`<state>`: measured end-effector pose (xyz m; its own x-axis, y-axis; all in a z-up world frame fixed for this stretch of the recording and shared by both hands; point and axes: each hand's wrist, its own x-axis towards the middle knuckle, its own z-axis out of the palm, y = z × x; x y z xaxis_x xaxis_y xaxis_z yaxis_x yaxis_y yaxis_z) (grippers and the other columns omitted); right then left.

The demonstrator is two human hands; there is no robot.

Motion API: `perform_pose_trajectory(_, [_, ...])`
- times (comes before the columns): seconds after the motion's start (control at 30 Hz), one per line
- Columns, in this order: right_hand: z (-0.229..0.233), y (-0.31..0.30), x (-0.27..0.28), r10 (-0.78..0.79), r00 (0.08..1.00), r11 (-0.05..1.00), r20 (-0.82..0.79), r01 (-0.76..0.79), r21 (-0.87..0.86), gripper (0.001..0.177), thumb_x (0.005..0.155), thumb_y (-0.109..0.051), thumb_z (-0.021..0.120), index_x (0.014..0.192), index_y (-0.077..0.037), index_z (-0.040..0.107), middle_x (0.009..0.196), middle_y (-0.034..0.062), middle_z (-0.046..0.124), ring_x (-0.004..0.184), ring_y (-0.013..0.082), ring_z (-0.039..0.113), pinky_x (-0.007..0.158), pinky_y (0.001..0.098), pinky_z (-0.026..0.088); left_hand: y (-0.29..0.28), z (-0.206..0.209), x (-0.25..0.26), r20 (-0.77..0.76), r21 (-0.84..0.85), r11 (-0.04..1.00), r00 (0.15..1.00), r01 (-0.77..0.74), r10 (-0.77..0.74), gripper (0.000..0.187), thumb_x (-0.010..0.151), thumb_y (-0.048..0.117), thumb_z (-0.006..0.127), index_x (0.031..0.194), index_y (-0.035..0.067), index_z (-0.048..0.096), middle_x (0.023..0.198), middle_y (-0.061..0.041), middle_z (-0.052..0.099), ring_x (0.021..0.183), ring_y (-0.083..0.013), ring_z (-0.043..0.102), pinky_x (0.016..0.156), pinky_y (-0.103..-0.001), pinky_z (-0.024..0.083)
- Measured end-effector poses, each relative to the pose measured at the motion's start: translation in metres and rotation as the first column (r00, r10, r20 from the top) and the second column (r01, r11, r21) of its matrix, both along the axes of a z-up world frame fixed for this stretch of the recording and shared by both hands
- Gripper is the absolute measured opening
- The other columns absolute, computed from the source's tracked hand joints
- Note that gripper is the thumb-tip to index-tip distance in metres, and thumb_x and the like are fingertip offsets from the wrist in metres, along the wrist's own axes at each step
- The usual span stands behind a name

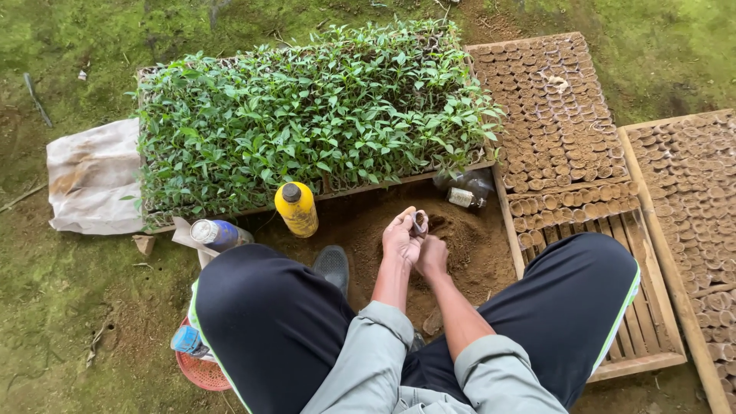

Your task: The person sits cross-legged on the ground and fills small biodegradable pots with soil from a pile. They place the filled pots into wooden trays and occasionally handle small seedlings from a nearby tray.

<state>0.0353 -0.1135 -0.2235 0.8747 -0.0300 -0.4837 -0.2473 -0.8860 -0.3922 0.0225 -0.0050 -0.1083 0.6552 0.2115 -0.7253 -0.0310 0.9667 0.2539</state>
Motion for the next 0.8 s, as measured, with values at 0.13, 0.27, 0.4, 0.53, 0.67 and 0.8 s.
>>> perform_pose_trajectory(0.13, [0.094,-0.004,0.016,-0.217,0.975,0.976,0.053,0.218,-0.010,0.017,0.076,-0.029,0.079,0.068,-0.045,0.078,0.066,-0.0052,0.074,0.084,0.0232,0.075,0.077,0.0362,0.062,-0.001,-0.007,0.004,-0.001,-0.004,1.000,1.000,-0.008,0.008,0.025,0.105,0.007,0.055,0.127,0.001,0.064,0.114,-0.029,0.072,0.095,-0.0352,0.075,0.079,-0.046,0.068])
perform_pose_trajectory(0.27, [0.206,-0.003,0.032,-0.358,0.933,0.723,-0.020,0.291,0.627,0.014,0.078,-0.002,0.074,0.092,-0.006,0.076,0.065,0.0087,0.069,0.054,0.0115,0.064,0.052,0.0250,0.055,0.006,-0.017,0.007,-0.005,0.011,1.000,1.000,0.006,-0.006,0.023,0.105,0.009,0.055,0.126,0.003,0.064,0.113,-0.027,0.073,0.094,-0.0351,0.076,0.078,-0.044,0.068])
perform_pose_trajectory(0.4, [0.242,0.002,0.036,-0.257,0.959,0.550,-0.118,0.246,0.798,0.021,0.087,0.003,0.072,0.107,0.007,0.073,0.083,0.0131,0.074,0.069,0.0132,0.072,0.066,0.0261,0.065,0.006,-0.019,0.007,-0.018,0.034,0.999,1.000,0.005,-0.005,0.023,0.104,0.008,0.056,0.126,0.003,0.064,0.112,-0.027,0.073,0.095,-0.0342,0.076,0.079,-0.044,0.068])
perform_pose_trajectory(0.53, [0.252,0.015,0.029,-0.223,0.969,0.577,-0.103,0.217,0.787,0.020,0.086,0.003,0.071,0.105,0.006,0.075,0.085,0.0138,0.074,0.071,0.0135,0.072,0.067,0.0260,0.066,-0.001,-0.024,0.008,-0.015,0.064,0.998,1.000,0.014,-0.013,0.024,0.104,0.008,0.057,0.126,0.003,0.064,0.112,-0.025,0.074,0.096,-0.0323,0.076,0.080,-0.045,0.068])
perform_pose_trajectory(0.67, [0.253,0.018,0.027,-0.215,0.976,0.627,-0.038,0.167,0.761,0.022,0.085,0.006,0.068,0.106,0.008,0.075,0.085,0.0208,0.074,0.073,0.0177,0.072,0.068,0.0321,0.066,-0.003,-0.029,0.009,-0.029,0.081,0.996,0.999,0.022,-0.020,0.024,0.103,0.009,0.058,0.126,0.003,0.065,0.110,-0.024,0.074,0.094,-0.0322,0.075,0.079,-0.048,0.068])
perform_pose_trajectory(0.8, [0.261,0.021,0.025,-0.214,0.976,0.689,0.030,0.128,0.714,0.024,0.081,0.005,0.066,0.102,0.005,0.078,0.078,0.0223,0.073,0.069,0.0198,0.072,0.066,0.0342,0.065,-0.003,-0.026,0.009,-0.032,0.087,0.996,0.999,0.019,-0.016,0.024,0.102,0.008,0.059,0.125,0.002,0.066,0.109,-0.024,0.074,0.095,-0.0301,0.075,0.082,-0.048,0.067])
